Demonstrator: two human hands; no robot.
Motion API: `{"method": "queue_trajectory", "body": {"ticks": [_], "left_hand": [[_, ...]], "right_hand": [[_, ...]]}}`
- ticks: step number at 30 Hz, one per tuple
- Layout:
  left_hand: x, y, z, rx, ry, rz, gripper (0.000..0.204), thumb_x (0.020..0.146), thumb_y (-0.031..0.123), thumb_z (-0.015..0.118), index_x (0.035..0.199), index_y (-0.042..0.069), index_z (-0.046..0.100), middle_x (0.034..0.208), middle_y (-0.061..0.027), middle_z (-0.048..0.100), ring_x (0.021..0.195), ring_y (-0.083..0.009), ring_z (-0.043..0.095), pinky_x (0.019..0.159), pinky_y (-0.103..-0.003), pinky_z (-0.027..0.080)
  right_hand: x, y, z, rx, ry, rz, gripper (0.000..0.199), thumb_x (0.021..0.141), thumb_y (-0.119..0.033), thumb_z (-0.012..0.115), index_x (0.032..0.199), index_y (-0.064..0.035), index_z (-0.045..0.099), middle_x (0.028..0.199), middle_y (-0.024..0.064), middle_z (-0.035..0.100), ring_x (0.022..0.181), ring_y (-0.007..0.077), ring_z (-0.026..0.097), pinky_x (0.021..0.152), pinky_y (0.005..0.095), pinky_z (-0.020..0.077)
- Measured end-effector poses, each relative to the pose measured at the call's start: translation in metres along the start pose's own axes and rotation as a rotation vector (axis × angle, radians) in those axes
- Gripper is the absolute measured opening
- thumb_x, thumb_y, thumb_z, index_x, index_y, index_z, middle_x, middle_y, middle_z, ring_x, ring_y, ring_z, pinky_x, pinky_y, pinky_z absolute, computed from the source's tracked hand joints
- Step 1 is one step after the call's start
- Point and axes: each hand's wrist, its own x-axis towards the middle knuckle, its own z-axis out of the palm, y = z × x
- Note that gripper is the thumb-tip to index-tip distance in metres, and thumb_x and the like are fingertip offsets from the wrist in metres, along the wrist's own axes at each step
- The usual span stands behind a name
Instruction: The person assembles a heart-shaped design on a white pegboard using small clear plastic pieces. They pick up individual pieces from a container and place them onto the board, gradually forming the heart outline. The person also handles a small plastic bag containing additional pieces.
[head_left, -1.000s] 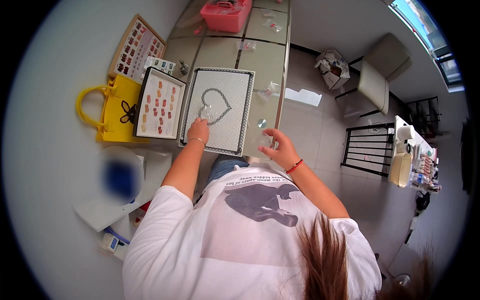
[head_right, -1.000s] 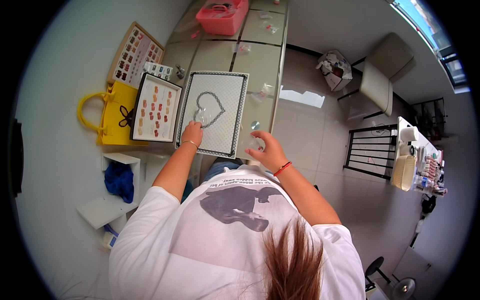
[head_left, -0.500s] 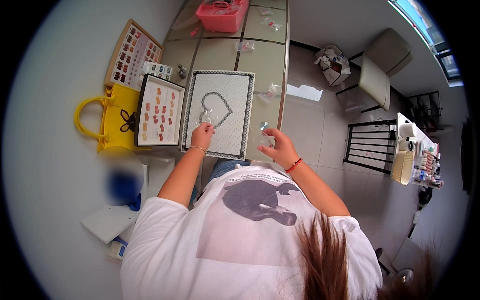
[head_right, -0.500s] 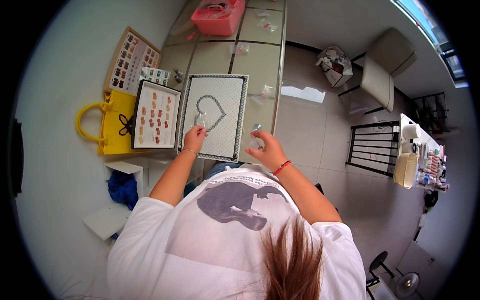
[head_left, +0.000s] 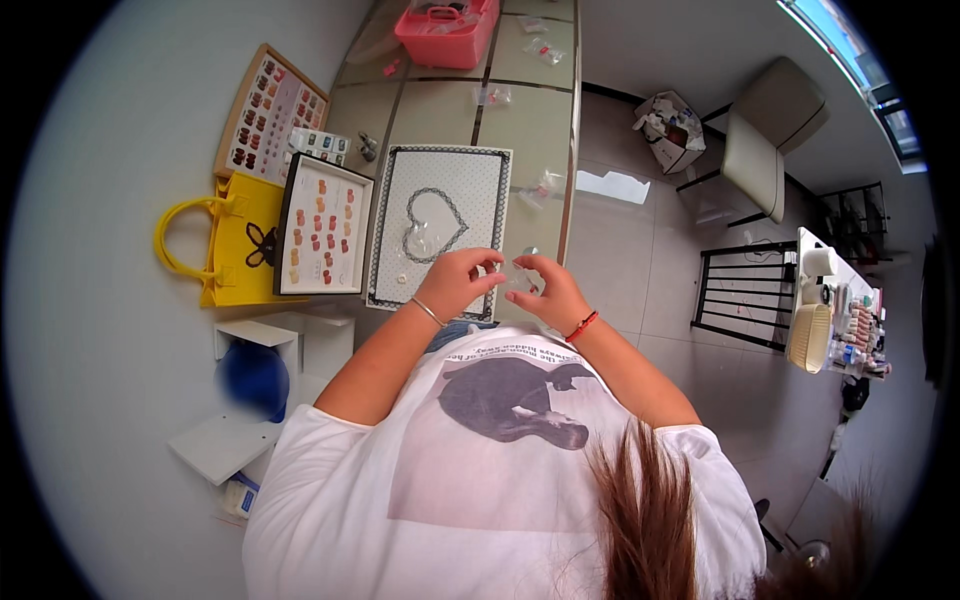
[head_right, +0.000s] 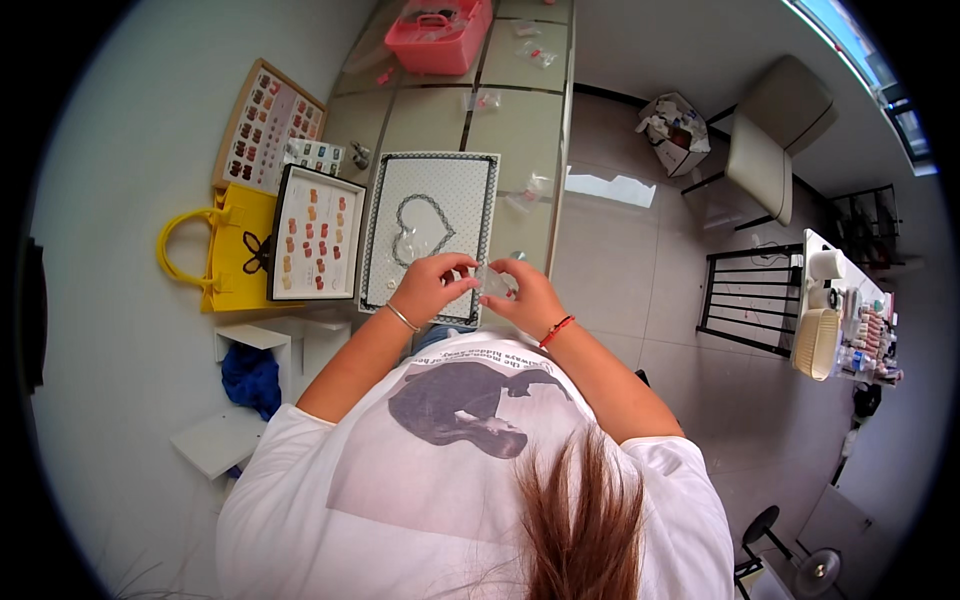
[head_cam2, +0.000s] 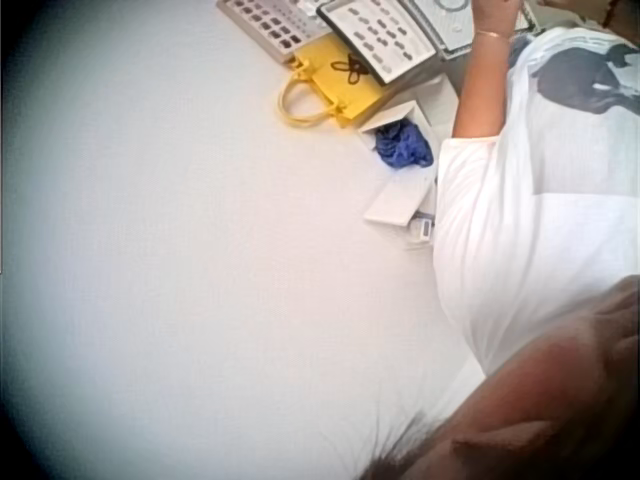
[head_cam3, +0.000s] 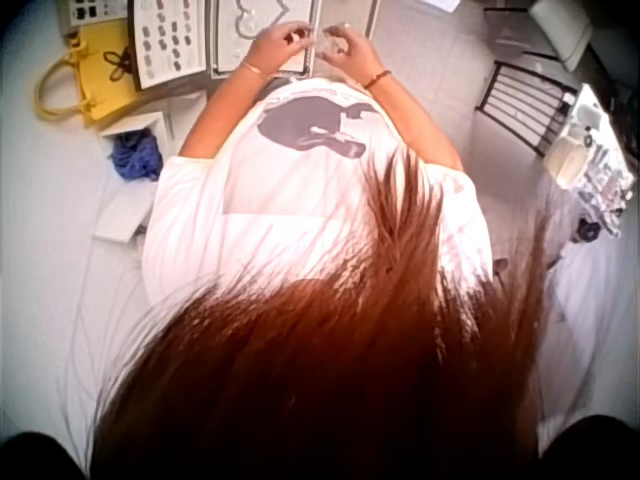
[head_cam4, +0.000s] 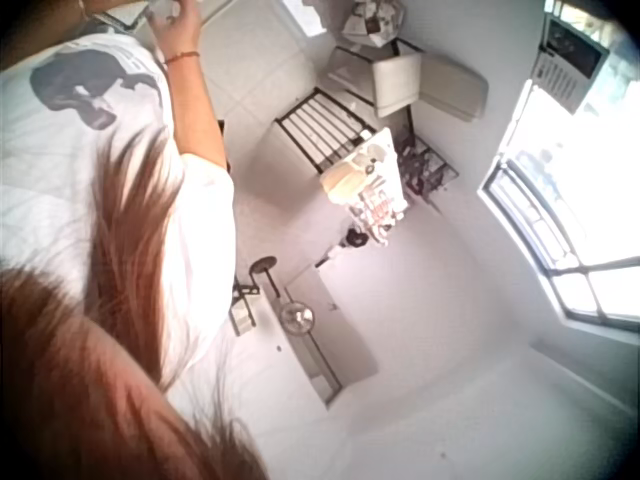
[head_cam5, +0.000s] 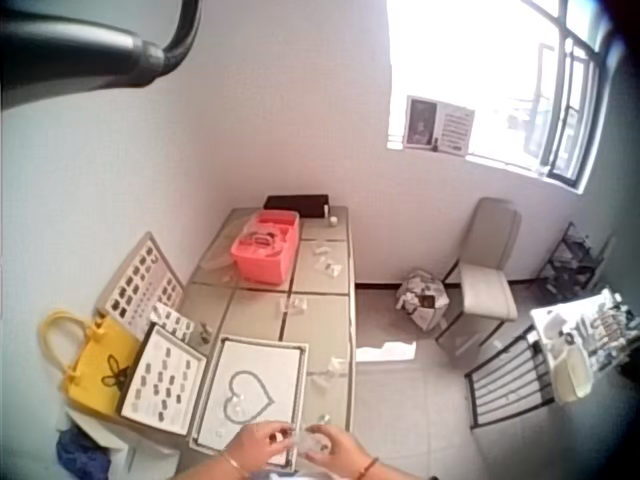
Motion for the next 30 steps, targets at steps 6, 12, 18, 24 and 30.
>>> {"method": "queue_trajectory", "body": {"ticks": [6,12,18,24,30], "left_hand": [[-0.011,-0.106,-0.008,-0.098,0.180,-0.222,0.021,0.090,0.018,0.069,0.107,0.008,0.073,0.091,-0.0118,0.072,0.075,-0.0248,0.067,0.072,-0.034,0.054],[-0.037,-0.198,-0.012,0.503,0.202,-0.382,0.021,0.087,0.018,0.069,0.107,0.012,0.073,0.102,-0.0141,0.069,0.095,-0.0333,0.067,0.084,-0.043,0.055],[-0.038,-0.209,0.004,0.558,0.168,-0.424,0.020,0.085,0.019,0.073,0.103,0.011,0.070,0.107,-0.0146,0.067,0.099,-0.0340,0.066,0.085,-0.044,0.054],[-0.031,-0.203,0.009,0.611,0.138,-0.361,0.016,0.085,0.014,0.072,0.098,0.007,0.068,0.094,-0.0155,0.068,0.089,-0.0355,0.066,0.080,-0.044,0.054],[-0.004,-0.110,0.016,-0.046,0.146,-0.193,0.014,0.087,0.010,0.072,0.100,0.005,0.068,0.088,-0.0061,0.069,0.067,-0.0158,0.061,0.064,-0.028,0.051]], "right_hand": [[-0.001,0.003,-0.007,0.026,0.002,0.021,0.052,0.079,-0.019,0.085,0.124,-0.0033,0.063,0.121,0.0107,0.067,0.112,0.0211,0.063,0.090,0.0336,0.0522],[-0.004,0.007,-0.013,0.065,-0.007,0.090,0.054,0.080,-0.018,0.084,0.126,-0.0023,0.062,0.125,0.0104,0.066,0.118,0.0208,0.061,0.096,0.0336,0.0503],[-0.007,0.008,-0.017,0.059,-0.009,0.112,0.053,0.081,-0.018,0.084,0.127,-0.0017,0.061,0.126,0.0104,0.065,0.118,0.0204,0.061,0.095,0.0332,0.0501],[-0.008,0.012,-0.016,0.061,-0.002,0.087,0.053,0.081,-0.018,0.084,0.126,-0.0020,0.062,0.125,0.0100,0.066,0.117,0.0205,0.061,0.094,0.0334,0.0508],[-0.010,0.009,-0.015,0.035,-0.007,0.088,0.051,0.081,-0.021,0.083,0.125,-0.0029,0.063,0.122,0.0105,0.067,0.114,0.0207,0.062,0.089,0.0335,0.0525]]}}
